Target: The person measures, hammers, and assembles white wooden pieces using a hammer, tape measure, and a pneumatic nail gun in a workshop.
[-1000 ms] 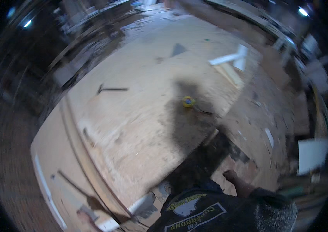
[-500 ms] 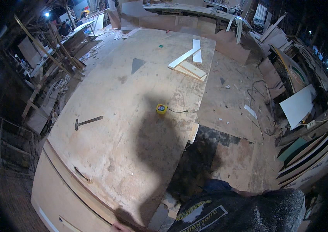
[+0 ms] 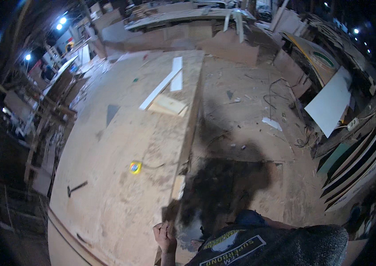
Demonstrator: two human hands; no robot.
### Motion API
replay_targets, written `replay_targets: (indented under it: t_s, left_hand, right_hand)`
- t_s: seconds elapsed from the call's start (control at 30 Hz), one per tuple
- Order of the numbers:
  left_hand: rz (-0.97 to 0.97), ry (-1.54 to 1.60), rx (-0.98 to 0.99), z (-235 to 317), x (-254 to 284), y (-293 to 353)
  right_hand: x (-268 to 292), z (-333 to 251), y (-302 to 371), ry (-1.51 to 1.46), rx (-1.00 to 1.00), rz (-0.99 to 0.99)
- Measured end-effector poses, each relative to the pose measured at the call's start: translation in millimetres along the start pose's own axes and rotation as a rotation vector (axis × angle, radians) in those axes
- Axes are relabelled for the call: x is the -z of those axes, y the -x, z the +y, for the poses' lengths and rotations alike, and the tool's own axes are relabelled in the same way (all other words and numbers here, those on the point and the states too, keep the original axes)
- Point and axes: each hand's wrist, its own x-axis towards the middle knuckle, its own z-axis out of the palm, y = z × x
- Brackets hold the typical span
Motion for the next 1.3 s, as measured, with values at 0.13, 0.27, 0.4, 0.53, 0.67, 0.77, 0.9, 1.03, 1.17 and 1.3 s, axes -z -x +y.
replay_targets:
  t_s: [0.13, 0.27, 0.4, 0.53, 0.67, 0.77, 0.9, 1.03, 1.17, 1.3]
  left_hand:
    - [-0.171, -0.133, -0.202, 2, -108, -33]
    - [-0.415, 0.132, -0.054, 118, -219, -91]
    - [-0.544, 0.064, -0.205, 166, -300, -154]
    - [-0.517, 0.045, -0.31, 197, -371, -243]
    - [-0.319, -0.146, -0.129, 182, -430, -342]
    - [-0.223, -0.291, -0.007, 189, -503, -430]
    - [-0.284, -0.142, 0.343, 180, -534, -546]
    - [-0.037, -0.205, 0.18, 160, -576, -647]
    - [0.284, -0.179, 0.335, 131, -626, -740]
    - [0.586, -0.371, 0.655, 91, -657, -780]
  right_hand:
    - [125, 48, -11, 0.25, 0.138, -0.022]
    - [270, 59, -38, 0.332, 0.119, 0.245]
    - [395, 32, -75, -0.123, 0.293, 0.419]
    - [474, 48, -125, -0.472, 0.238, 0.645]
    - [481, 119, -149, -0.361, 0.149, 0.649]
    - [453, 264, -167, 0.102, -0.063, 0.453]
    - [512, 234, -163, -0.365, -0.302, 0.26]
    - [616, 198, -203, -0.491, -0.314, 0.292]
    - [739, 169, -272, -0.481, -0.232, 0.329]
    - [876, 142, -362, -0.398, -0.114, 0.354]
